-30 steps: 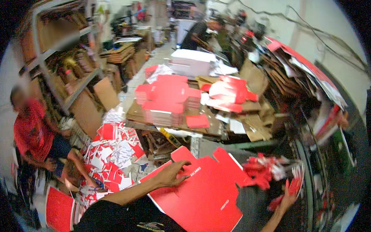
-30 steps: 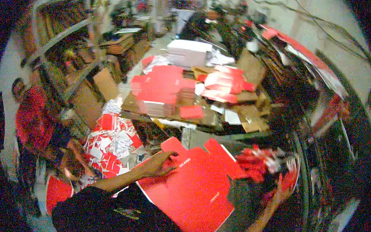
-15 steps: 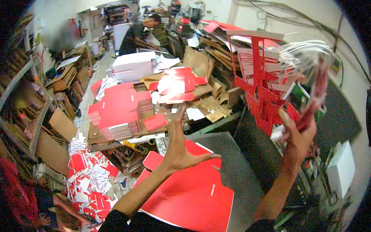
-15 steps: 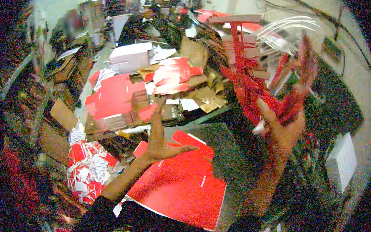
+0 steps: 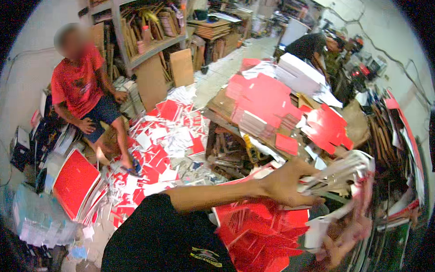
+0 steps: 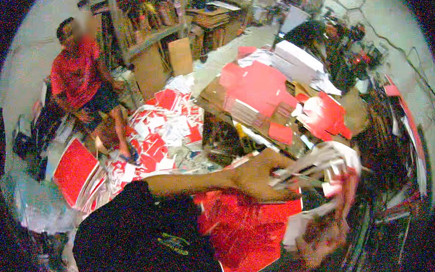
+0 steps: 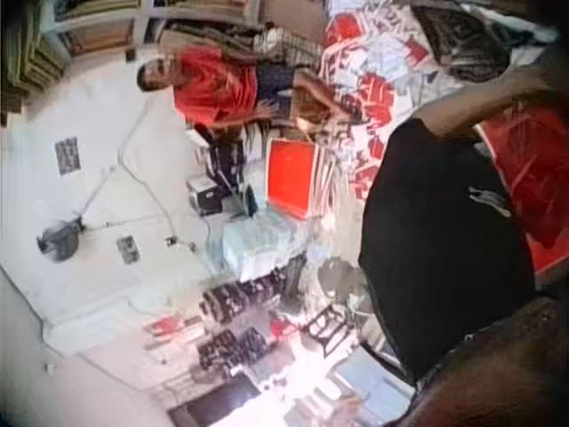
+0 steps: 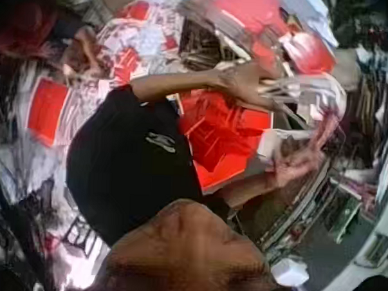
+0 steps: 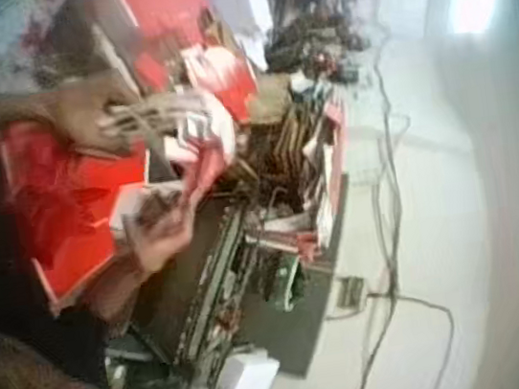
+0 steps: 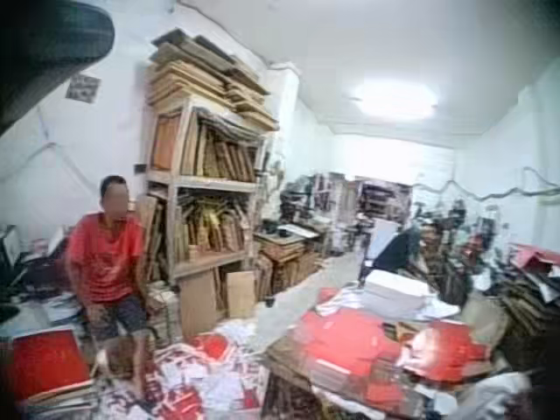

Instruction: The person strips excess border scrap from die-cut cardboard sheets by hand and places the trimmed box templates onto stacks on the table.

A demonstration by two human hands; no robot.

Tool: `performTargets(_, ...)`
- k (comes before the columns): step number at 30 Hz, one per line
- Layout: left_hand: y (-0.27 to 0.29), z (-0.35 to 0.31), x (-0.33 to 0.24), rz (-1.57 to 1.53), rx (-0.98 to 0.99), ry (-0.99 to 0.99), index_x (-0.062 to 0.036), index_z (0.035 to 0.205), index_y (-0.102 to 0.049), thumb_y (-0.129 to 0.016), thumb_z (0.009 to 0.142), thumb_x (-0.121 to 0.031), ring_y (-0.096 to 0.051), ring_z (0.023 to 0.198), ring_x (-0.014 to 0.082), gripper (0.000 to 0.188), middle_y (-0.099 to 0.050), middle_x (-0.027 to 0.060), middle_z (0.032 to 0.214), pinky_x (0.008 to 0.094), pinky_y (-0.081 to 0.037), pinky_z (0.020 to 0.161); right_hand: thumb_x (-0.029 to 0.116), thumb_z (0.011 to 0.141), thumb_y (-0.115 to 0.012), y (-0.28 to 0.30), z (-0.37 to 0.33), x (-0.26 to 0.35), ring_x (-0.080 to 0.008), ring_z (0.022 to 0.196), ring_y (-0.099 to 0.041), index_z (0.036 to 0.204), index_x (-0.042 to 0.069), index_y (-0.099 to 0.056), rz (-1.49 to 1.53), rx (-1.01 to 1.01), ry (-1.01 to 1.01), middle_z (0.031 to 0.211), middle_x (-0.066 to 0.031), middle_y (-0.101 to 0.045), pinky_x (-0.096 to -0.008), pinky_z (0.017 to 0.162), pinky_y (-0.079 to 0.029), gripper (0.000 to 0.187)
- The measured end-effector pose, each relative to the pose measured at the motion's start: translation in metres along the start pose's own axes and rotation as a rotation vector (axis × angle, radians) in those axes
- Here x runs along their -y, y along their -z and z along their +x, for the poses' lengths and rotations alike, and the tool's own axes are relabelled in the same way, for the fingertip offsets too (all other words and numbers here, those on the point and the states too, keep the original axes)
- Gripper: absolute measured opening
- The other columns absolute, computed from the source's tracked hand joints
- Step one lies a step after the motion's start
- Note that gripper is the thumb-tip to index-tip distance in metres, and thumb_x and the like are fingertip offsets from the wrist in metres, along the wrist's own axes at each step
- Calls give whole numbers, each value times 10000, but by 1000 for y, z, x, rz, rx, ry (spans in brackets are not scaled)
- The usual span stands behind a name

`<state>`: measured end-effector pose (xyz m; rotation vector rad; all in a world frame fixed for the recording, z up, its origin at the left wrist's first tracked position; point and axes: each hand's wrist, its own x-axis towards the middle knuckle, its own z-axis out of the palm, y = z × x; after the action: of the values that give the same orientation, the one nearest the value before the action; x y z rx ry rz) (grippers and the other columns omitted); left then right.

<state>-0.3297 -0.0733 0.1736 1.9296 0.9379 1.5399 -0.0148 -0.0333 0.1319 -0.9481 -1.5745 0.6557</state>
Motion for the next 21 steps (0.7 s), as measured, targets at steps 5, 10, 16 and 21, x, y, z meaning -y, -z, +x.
performTargets(5, 51, -59, -3, -440, -570, 271, -13, 1141, -602, -674, 854, -307, -580, 868, 91, 417, -650, 32, 1008, 267, -469, 787, 98, 619, -746, -151, -42, 64, -131, 714, -562, 1030, -15, -560, 230, 593, -482, 872, -44, -575, -270, 547, -465, 465)
performTargets(10, 110, -131, 62, 492, -497, 191, -16, 1267, -475, -617, 860, -301, -513, 1098, 166, 516, -536, 92, 1215, 306, -411, 949, 44, 789, -662, -255, -100, 91, -70, 648, -529, 968, 9, -607, 577, 957, -528, 783, 15, -590, -229, 576, -445, 191)
performTargets(16, 147, -160, 8, -27, -692, 645, -24, 1079, -591, -763, 753, -186, -579, 825, 122, 403, -618, 29, 896, 244, -460, 746, 178, 776, -755, -299, -107, 118, -126, 832, -590, 1037, 1, -620, 610, 1216, -548, 910, -46, -641, -269, 741, -475, 343)
performTargets(21, 212, -196, 54, 460, -1250, 525, -60, 866, -595, -731, 766, -131, -512, 682, 114, 183, -571, -12, 785, 268, -427, 642, 311, 652, -841, -298, -107, 109, -273, 1080, -537, 1169, -16, -580, 174, 589, 89, 1058, -183, -597, -359, 897, -446, 666)
